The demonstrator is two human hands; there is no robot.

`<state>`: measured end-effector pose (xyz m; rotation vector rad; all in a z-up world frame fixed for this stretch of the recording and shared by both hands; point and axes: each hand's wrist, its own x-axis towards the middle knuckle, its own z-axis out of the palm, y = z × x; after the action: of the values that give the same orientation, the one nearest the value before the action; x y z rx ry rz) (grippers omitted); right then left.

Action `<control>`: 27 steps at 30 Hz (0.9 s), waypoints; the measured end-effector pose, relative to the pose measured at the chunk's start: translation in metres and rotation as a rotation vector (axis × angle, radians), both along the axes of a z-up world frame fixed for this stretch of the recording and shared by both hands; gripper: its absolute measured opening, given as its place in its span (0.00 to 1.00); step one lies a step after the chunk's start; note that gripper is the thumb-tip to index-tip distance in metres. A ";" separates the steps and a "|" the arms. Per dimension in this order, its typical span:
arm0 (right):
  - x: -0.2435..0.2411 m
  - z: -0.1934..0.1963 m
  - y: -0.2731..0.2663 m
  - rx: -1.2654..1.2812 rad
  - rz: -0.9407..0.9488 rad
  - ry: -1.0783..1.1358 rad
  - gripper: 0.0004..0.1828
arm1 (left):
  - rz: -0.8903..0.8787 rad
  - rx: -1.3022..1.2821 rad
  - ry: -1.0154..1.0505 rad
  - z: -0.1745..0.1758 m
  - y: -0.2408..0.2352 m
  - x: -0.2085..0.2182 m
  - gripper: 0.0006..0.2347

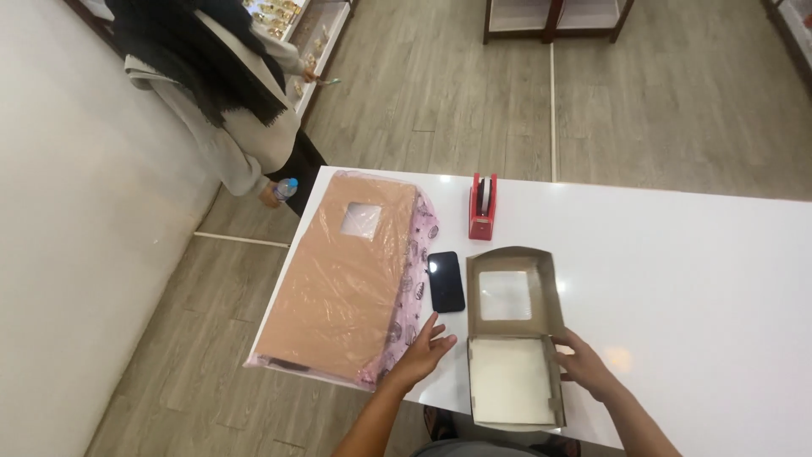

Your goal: The person places white paper sheets into a small cardboard box with a clear window, then closes it. They then unfold a flat cardboard sheet, fold it into a box shape, and manipulate the flaps to form the structure.

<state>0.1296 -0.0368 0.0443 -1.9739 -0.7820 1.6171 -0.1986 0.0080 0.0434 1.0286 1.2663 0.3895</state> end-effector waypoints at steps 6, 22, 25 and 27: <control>-0.052 0.042 0.011 -0.025 0.067 0.107 0.35 | -0.065 -0.014 -0.034 0.010 0.028 -0.001 0.42; -0.044 -0.008 -0.022 0.173 0.068 0.018 0.43 | -0.389 0.395 -0.069 -0.016 0.030 -0.018 0.19; -0.043 0.009 -0.018 0.153 0.030 0.144 0.43 | -0.648 0.575 -0.031 -0.017 0.044 -0.028 0.28; -0.026 -0.035 -0.017 0.224 0.102 0.088 0.41 | -0.715 0.699 0.021 -0.028 0.047 -0.029 0.28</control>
<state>0.1032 -0.0539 0.0098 -1.7199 -0.9961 1.5854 -0.2274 0.0552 0.0153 1.9906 0.6934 0.2575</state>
